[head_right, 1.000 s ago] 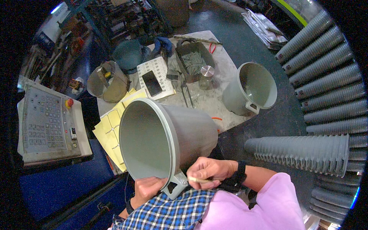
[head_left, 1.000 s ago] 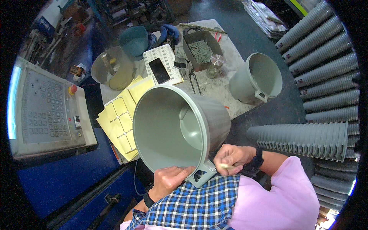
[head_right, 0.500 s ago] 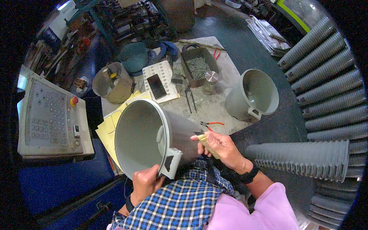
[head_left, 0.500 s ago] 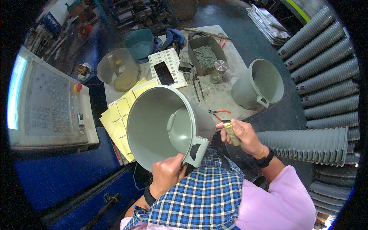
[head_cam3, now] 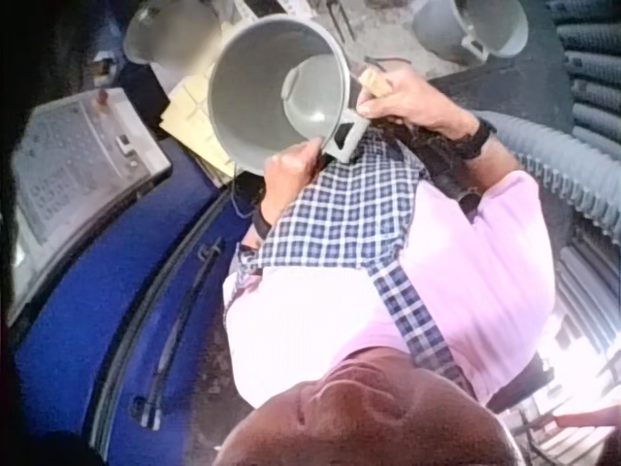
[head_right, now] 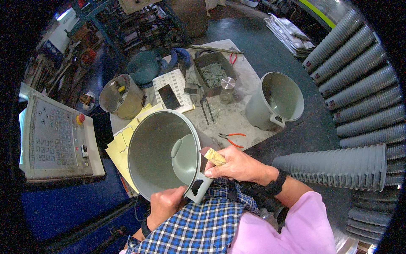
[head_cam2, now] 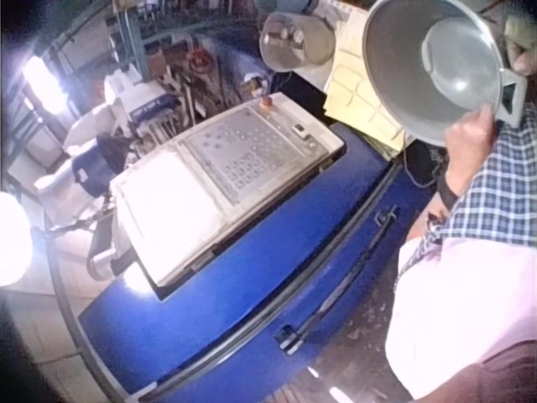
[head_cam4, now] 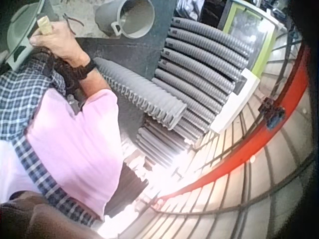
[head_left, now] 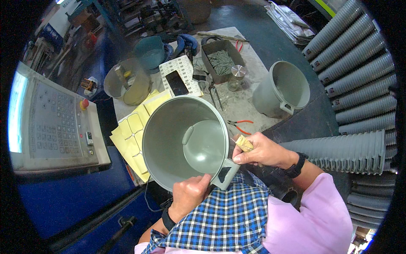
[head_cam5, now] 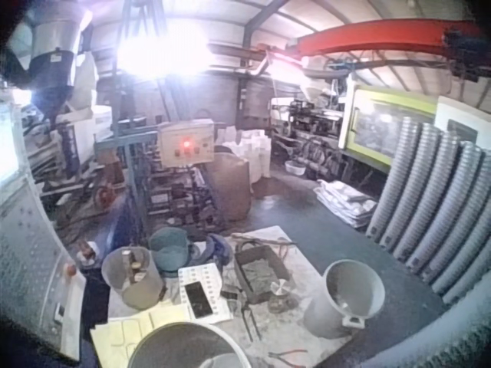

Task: The person retrieves gray plastic buckets from a machine, trims excess plastic from the rim and handle using pliers and a scraper, applies a label to the side, and stacks the finished buckets. The process is repeated for several buckets.

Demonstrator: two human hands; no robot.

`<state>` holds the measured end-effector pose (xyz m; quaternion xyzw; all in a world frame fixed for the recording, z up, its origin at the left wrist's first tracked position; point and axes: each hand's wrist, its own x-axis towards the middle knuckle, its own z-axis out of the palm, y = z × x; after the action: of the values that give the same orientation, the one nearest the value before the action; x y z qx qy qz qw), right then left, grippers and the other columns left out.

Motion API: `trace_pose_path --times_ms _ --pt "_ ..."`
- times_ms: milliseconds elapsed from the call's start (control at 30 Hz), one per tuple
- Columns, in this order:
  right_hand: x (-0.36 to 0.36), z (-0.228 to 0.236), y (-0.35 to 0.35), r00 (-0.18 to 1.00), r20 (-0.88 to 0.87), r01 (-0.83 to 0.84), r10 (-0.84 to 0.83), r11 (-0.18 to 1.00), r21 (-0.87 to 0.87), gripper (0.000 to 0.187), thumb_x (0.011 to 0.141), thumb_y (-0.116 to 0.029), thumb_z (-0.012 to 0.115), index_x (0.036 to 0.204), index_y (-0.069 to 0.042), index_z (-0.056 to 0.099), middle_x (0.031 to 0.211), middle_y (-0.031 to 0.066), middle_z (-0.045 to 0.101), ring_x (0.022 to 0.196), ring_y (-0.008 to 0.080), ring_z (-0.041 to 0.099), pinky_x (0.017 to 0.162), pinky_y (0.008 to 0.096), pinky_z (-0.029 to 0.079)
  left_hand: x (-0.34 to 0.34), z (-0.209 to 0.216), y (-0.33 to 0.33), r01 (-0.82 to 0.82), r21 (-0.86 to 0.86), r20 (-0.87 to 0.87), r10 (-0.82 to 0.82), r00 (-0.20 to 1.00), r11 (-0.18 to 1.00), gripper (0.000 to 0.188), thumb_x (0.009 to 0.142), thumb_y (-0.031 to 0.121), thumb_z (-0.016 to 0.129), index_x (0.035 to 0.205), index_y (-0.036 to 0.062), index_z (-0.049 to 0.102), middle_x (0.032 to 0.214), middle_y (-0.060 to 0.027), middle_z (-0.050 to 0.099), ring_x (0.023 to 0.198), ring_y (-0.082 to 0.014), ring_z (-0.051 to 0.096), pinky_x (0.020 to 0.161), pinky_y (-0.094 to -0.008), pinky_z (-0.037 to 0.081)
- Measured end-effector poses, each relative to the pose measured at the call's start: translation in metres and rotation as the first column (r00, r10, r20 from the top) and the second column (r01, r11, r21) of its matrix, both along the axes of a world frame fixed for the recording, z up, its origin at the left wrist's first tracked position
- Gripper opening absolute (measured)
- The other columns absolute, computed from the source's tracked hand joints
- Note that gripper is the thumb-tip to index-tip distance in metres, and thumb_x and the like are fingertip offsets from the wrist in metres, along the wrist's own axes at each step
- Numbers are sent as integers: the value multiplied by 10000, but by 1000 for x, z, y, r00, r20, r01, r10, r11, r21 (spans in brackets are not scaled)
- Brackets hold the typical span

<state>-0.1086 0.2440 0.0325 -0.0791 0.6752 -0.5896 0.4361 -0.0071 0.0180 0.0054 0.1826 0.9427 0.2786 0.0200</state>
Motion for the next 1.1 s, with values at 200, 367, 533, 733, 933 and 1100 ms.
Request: trace_pose_path --times_ms 200,367,533,733,933,1100 --pt "-12 -18 0 633 -768 337 -96 928 162 230 856 -224 594 903 0 602 677 102 576 612 129 588 562 300 462 -2 2 0 -38 -2 -1 38 999 999 153 674 68 608 814 101 553 598 -59 559 542 -234 591 436 -368 445" --pt "-18 -30 21 893 -442 244 -83 915 322 277 946 -291 445 1014 -22 437 672 55 539 618 146 543 596 319 451 -19 -38 1 -160 -48 -110 154 982 986 119 678 40 582 762 86 511 618 -84 570 566 -269 599 452 -385 450" --pt "-2 -65 16 964 -252 152 -84 953 262 298 954 -323 400 1057 -45 414 712 49 542 693 146 527 685 327 433 -59 -115 7 -52 -232 25 59 998 971 85 742 77 557 814 89 515 666 -100 609 596 -282 624 476 -384 490" --pt "14 -88 6 727 -646 179 234 843 506 249 820 -254 614 969 -68 540 833 108 613 809 307 580 691 398 467 -64 -145 24 -58 -322 40 75 996 945 85 747 88 567 812 89 512 675 -95 615 633 -271 631 492 -373 488" --pt "24 -88 -5 518 -749 238 414 771 590 199 740 -193 681 862 -69 585 788 105 575 841 302 557 660 416 482 -65 -144 27 -48 -284 13 53 998 958 67 740 83 570 778 79 515 659 -104 623 614 -275 636 502 -370 497" --pt "20 -83 -15 489 -709 213 508 719 662 161 739 -182 671 802 -57 588 767 107 571 831 304 557 664 414 487 -63 -147 27 -55 -256 26 64 998 965 67 732 76 573 769 80 517 667 -113 628 630 -268 641 507 -368 497"
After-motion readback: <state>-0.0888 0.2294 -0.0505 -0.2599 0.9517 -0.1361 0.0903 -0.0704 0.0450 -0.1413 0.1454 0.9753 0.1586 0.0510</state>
